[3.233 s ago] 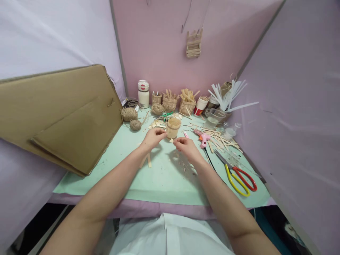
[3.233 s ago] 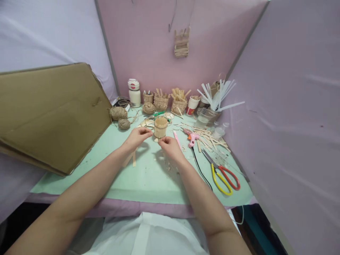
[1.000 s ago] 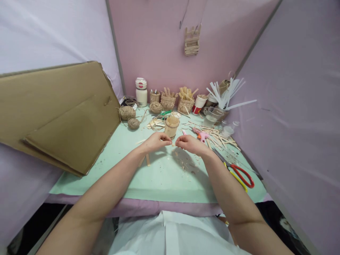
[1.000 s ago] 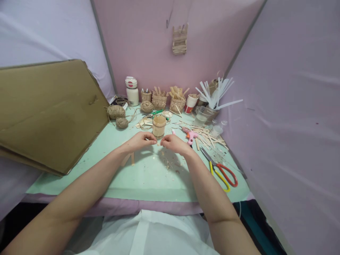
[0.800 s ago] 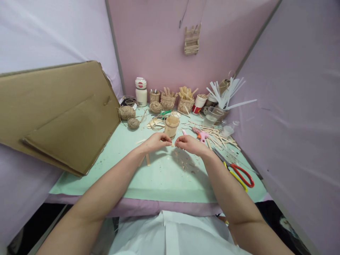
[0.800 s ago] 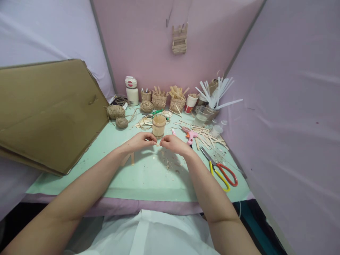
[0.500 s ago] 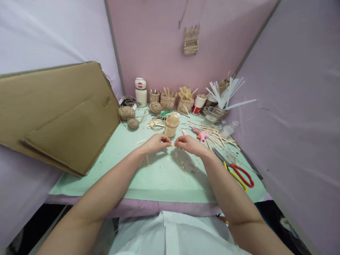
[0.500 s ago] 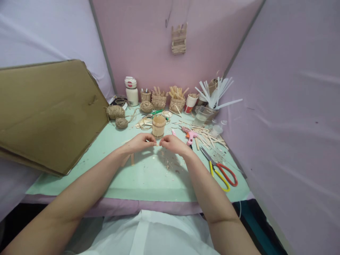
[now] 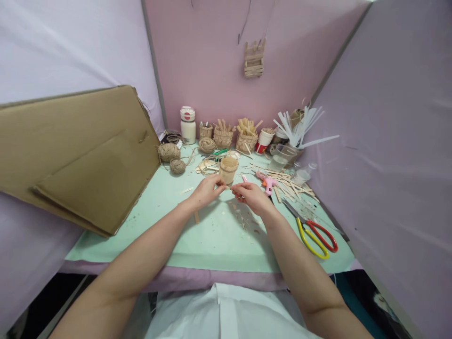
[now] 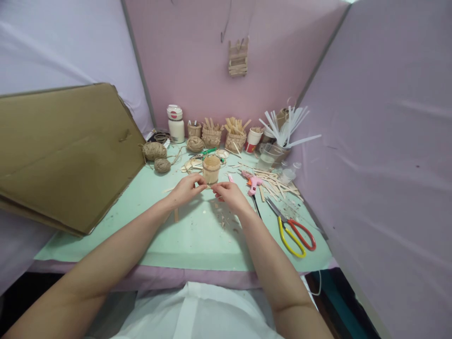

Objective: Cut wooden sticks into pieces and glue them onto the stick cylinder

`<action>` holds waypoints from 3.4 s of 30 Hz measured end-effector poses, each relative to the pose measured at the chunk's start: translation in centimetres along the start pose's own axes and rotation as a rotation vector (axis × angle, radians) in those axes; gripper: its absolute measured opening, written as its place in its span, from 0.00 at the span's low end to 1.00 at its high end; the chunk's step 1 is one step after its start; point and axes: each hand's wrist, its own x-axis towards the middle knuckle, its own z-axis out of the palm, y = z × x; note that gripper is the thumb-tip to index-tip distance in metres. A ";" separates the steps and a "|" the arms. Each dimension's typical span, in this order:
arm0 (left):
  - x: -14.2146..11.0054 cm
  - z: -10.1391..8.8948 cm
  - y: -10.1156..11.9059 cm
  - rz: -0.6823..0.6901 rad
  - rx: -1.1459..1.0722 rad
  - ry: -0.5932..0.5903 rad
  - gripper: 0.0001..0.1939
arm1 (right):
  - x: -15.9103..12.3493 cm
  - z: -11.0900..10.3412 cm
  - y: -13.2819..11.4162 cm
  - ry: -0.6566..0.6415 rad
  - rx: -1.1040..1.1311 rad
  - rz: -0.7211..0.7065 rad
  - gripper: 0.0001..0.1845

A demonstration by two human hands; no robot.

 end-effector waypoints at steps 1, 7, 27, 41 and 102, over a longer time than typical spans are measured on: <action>0.0 0.0 0.0 0.005 0.002 0.009 0.08 | -0.1 0.1 0.0 0.008 0.034 0.009 0.14; 0.2 0.0 -0.5 0.002 -0.061 0.003 0.07 | -0.6 0.3 -0.2 0.032 0.160 0.056 0.13; 0.0 0.5 -0.4 0.105 0.011 0.059 0.06 | -0.7 0.8 0.3 0.081 0.324 0.067 0.10; 0.8 -0.3 -1.5 -0.121 -0.277 0.331 0.08 | 0.4 -1.3 0.9 0.338 0.052 -0.129 0.16; -1.8 -0.1 1.1 0.746 0.417 0.558 0.06 | -11.3 -5.8 -0.1 0.279 -0.214 -0.223 0.19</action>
